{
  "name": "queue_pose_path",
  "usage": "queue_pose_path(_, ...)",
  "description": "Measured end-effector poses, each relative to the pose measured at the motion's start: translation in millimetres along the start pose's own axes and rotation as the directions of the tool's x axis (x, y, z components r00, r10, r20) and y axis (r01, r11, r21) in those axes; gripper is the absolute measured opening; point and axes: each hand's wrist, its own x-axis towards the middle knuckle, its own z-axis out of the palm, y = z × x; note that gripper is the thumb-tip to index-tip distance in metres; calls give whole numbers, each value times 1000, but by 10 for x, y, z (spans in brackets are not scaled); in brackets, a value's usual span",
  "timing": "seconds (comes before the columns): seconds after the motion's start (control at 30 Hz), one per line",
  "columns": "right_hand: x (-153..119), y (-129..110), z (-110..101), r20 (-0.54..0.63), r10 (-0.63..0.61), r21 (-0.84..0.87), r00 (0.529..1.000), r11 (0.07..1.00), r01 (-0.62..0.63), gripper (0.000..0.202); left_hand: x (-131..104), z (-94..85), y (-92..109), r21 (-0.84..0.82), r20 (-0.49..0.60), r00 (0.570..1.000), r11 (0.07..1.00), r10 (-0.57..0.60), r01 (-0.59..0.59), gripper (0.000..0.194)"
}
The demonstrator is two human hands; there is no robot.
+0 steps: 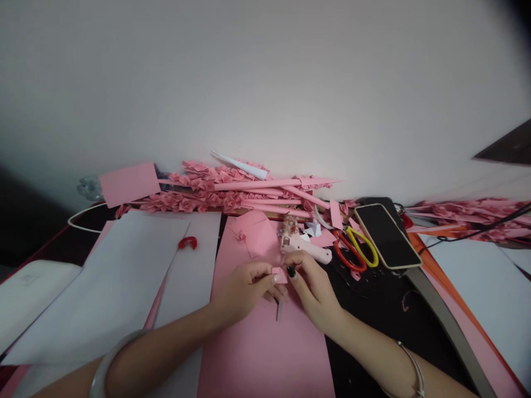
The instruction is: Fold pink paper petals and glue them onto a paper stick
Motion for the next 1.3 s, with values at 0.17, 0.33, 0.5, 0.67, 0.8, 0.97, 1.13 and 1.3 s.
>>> queue_pose_path(0.17,36,29,1,182,-16,-57,983,998,27,24,-7,-1,-68,-33,125,992,999,22,-18,20)
queue_pose_path(0.33,59,31,-29,245,-64,-13,967,997,70,26,-5,-5,-66,12,137,990,999,30,-32,19)
queue_pose_path(0.5,74,34,-62,251,-99,-87,963,988,124,28,-12,-10,-59,179,89,995,982,53,-68,18)
queue_pose_path(0.67,85,68,-69,259,-131,-118,957,979,166,27,-3,-57,-68,374,-29,985,915,171,-148,10)
queue_pose_path(0.8,78,102,-68,138,-55,-90,989,994,67,20,-1,-77,-12,404,-59,978,900,201,-161,9)
queue_pose_path(0.97,73,120,-75,67,37,-16,997,999,-36,12,0,-74,27,341,-144,968,928,206,-147,15)
queue_pose_path(1.13,73,110,-63,112,13,-9,994,1000,-12,7,20,-87,-53,360,-146,960,917,239,-174,18)
queue_pose_path(1.3,59,124,-58,112,6,-6,994,1000,-6,11,13,-93,-33,347,-96,963,915,251,-204,15)
